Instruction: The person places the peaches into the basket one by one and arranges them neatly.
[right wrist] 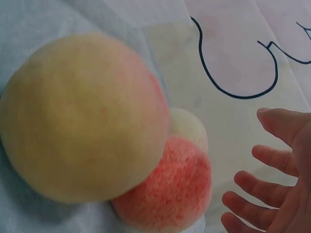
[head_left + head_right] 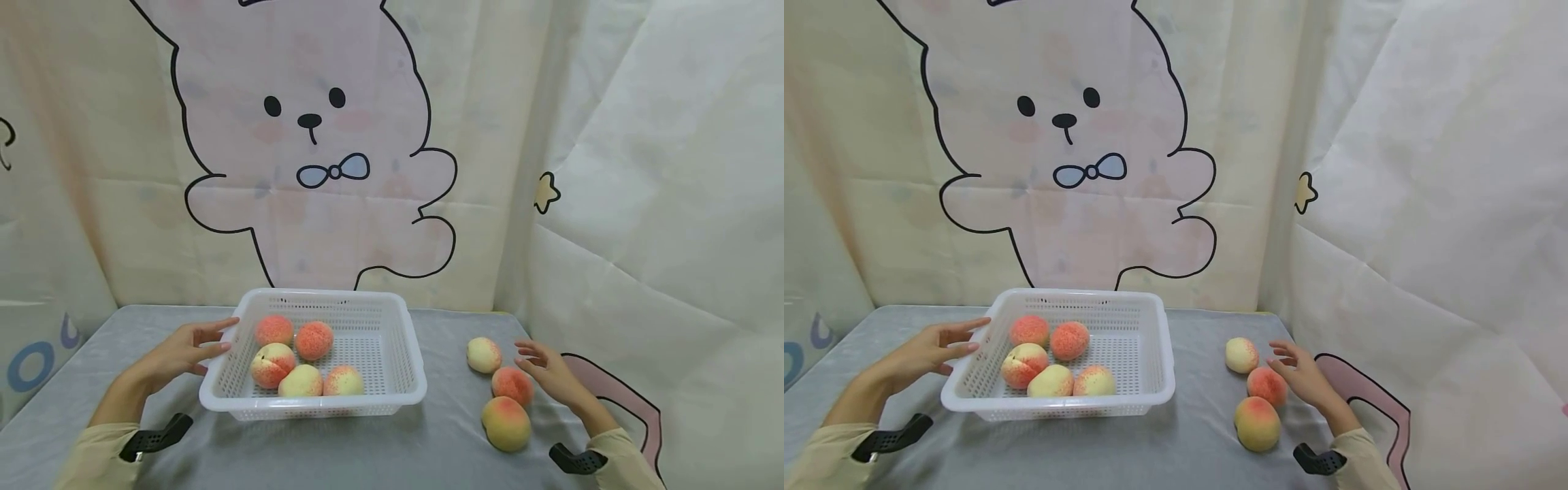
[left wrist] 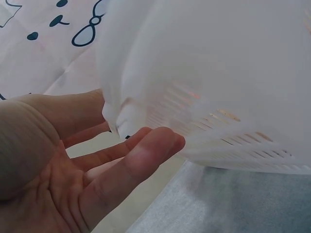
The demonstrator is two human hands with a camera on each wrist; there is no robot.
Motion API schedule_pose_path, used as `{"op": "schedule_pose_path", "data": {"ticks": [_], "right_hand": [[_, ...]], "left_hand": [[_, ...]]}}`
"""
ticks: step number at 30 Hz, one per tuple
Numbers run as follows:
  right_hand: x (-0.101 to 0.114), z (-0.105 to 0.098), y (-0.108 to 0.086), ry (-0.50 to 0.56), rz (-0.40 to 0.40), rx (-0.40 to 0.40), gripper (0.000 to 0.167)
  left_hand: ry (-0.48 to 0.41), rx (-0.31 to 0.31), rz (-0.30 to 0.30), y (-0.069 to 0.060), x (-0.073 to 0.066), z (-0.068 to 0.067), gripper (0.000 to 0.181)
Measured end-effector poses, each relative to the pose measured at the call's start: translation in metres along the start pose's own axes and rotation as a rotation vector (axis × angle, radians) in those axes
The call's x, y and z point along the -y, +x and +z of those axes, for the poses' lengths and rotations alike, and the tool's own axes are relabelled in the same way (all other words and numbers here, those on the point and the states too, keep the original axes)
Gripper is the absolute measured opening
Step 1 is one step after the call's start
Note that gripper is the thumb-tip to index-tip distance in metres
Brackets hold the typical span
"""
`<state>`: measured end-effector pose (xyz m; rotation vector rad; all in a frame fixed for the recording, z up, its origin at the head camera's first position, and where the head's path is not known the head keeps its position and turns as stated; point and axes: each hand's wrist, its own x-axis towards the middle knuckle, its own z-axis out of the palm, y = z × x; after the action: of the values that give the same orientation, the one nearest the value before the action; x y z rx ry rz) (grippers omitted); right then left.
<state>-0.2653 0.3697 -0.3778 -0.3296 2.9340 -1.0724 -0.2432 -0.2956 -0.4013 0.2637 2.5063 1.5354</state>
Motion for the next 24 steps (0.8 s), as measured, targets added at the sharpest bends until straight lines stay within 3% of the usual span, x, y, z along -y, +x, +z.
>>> {"op": "schedule_pose_path", "data": {"ticks": [10,15,24], "right_hand": [[-0.03,-0.001,-0.007,-0.093,0.048,0.025,0.055],[-0.038,-0.001,-0.009,-0.071,0.093,0.102,0.061],[-0.043,0.003,-0.01,-0.012,0.074,0.147,0.061]], "left_hand": [[-0.001,-0.01,-0.004,0.0,0.001,0.001,0.075],[-0.001,-0.002,-0.002,0.0,0.0,0.0,0.075],[0.007,-0.001,-0.011,0.0,0.0,0.001,0.076]]}}
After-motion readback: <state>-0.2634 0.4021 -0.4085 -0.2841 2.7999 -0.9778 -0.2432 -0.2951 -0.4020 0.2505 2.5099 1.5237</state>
